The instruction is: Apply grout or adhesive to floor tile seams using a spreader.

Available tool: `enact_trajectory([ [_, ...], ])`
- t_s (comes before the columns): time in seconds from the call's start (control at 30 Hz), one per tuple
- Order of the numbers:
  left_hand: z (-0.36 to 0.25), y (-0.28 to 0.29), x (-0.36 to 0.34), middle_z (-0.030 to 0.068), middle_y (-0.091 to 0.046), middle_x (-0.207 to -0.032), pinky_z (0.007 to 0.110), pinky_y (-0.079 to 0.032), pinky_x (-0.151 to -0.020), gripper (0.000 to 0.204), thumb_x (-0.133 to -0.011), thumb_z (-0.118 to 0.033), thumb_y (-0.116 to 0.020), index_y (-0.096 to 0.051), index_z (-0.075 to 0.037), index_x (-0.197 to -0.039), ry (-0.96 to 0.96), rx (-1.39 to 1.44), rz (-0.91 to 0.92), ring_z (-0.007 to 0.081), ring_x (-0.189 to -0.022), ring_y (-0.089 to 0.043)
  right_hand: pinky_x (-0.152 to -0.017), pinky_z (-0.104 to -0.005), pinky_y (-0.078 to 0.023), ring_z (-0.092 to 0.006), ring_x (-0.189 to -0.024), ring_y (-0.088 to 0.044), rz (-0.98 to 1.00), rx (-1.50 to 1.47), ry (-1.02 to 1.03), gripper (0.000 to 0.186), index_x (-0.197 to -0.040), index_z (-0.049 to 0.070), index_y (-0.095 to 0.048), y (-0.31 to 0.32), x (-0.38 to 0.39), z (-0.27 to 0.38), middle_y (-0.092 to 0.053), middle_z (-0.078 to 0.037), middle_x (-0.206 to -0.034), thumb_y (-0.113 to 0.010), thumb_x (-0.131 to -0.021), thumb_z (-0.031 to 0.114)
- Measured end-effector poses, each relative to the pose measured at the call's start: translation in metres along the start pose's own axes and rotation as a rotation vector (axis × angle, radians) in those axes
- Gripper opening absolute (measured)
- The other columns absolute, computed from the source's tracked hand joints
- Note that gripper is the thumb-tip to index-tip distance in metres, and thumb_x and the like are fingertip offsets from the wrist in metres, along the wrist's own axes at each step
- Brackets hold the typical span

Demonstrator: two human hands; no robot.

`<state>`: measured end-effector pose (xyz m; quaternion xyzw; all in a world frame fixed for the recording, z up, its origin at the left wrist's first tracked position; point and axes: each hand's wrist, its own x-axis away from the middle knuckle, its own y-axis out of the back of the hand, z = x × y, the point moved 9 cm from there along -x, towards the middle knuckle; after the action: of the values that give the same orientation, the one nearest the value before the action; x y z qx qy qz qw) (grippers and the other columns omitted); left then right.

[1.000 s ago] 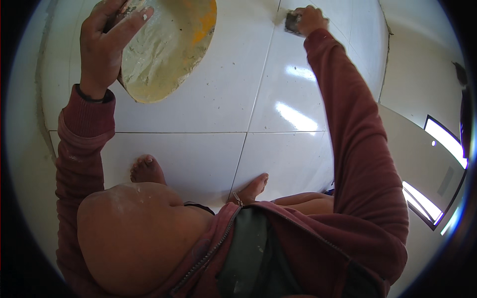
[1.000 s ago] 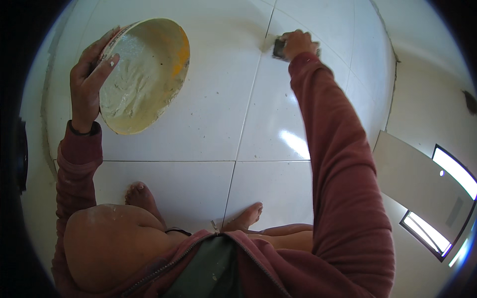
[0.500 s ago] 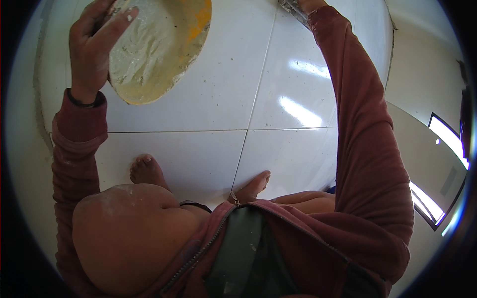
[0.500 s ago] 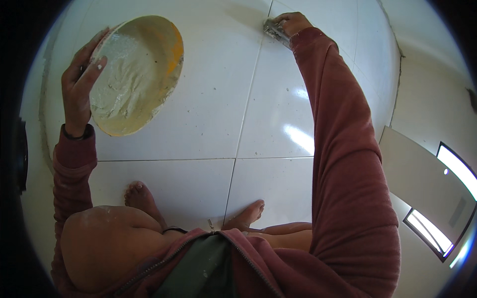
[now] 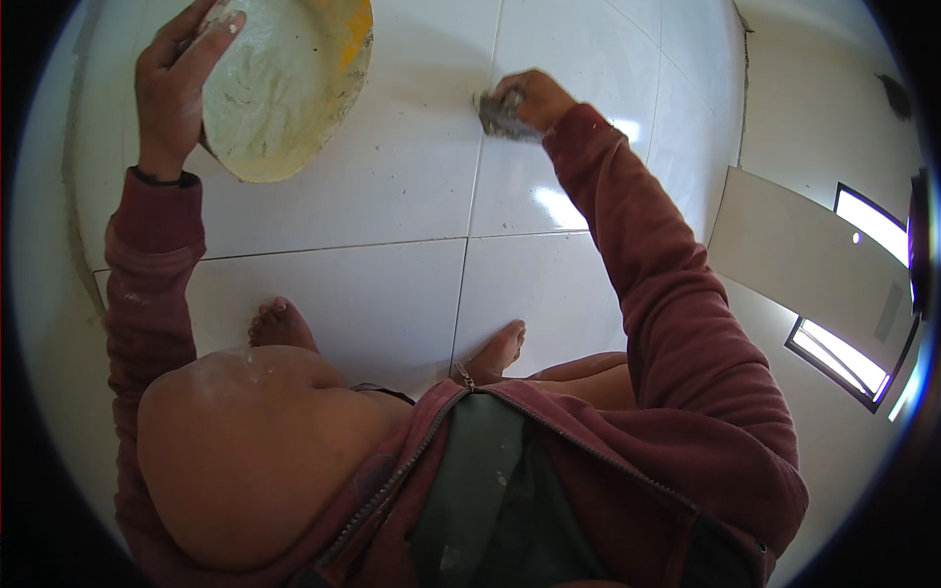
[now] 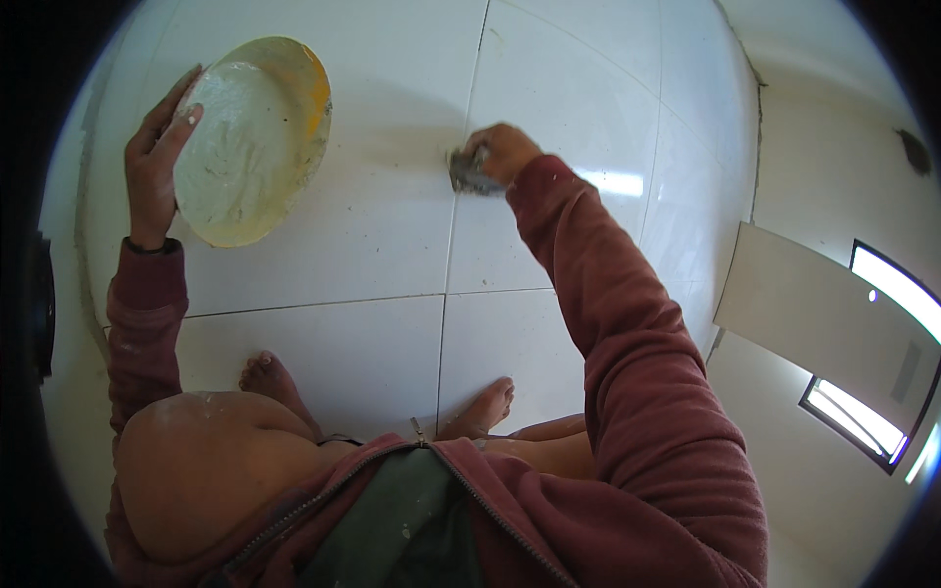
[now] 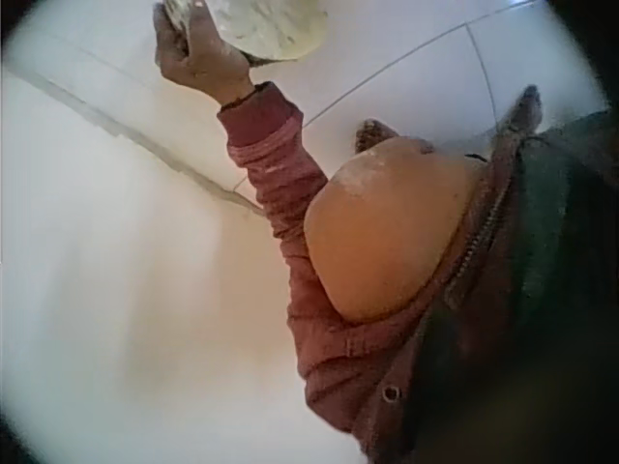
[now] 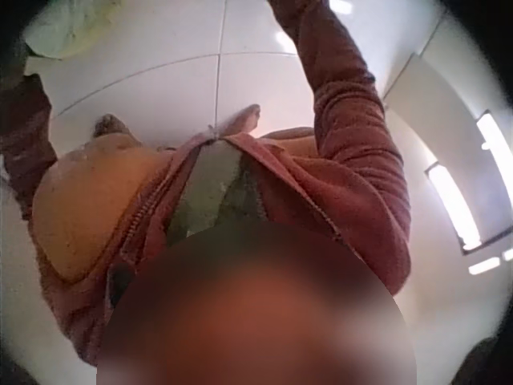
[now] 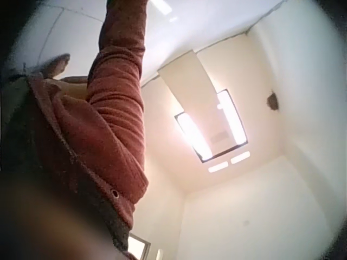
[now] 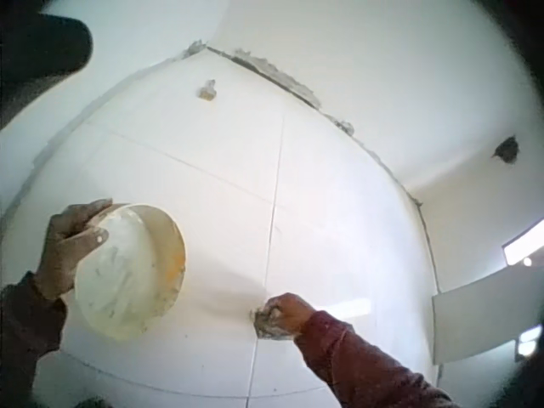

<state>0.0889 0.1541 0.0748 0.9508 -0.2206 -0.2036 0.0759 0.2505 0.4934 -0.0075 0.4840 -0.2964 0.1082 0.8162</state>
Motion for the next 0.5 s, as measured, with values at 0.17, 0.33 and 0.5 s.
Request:
enact_trajectory([
  [0.17,0.018,0.006,0.009,0.0093,-0.058,-0.109,0.024,-0.040,-0.086,0.038,-0.080,-0.012,-0.058,-0.053,0.000,-0.116,0.324,0.225,-0.133,0.0134,-0.097,-0.053,-0.077,-0.0277,-0.045,-0.0189,-0.084,-0.058,0.319,-0.134,-0.057,0.040,-0.094,0.007,-0.064,-0.051,0.048,0.029,-0.064,-0.009,-0.082,-0.044,-0.063,-0.010],
  [0.33,0.018,0.010,0.013,0.0097,-0.057,-0.109,0.025,-0.041,-0.086,0.040,-0.079,-0.013,-0.058,-0.052,0.000,-0.117,0.363,0.250,-0.139,0.0132,-0.097,-0.053,-0.078,-0.0264,-0.045,-0.0173,-0.084,-0.057,-0.372,-0.252,0.056,0.036,-0.092,0.005,-0.064,0.020,0.023,0.044,-0.060,-0.008,-0.091,-0.046,-0.063,-0.009],
  [0.5,0.013,0.009,0.014,0.0107,-0.056,-0.110,0.026,-0.041,-0.085,0.040,-0.079,-0.010,-0.057,-0.052,0.001,-0.117,0.348,0.284,-0.142,0.0147,-0.097,-0.053,-0.079,-0.0330,-0.046,-0.0272,-0.087,-0.059,-0.799,0.311,-0.040,0.034,-0.094,0.015,-0.065,0.083,-0.010,0.031,-0.061,-0.011,-0.093,-0.053,-0.065,0.002],
])
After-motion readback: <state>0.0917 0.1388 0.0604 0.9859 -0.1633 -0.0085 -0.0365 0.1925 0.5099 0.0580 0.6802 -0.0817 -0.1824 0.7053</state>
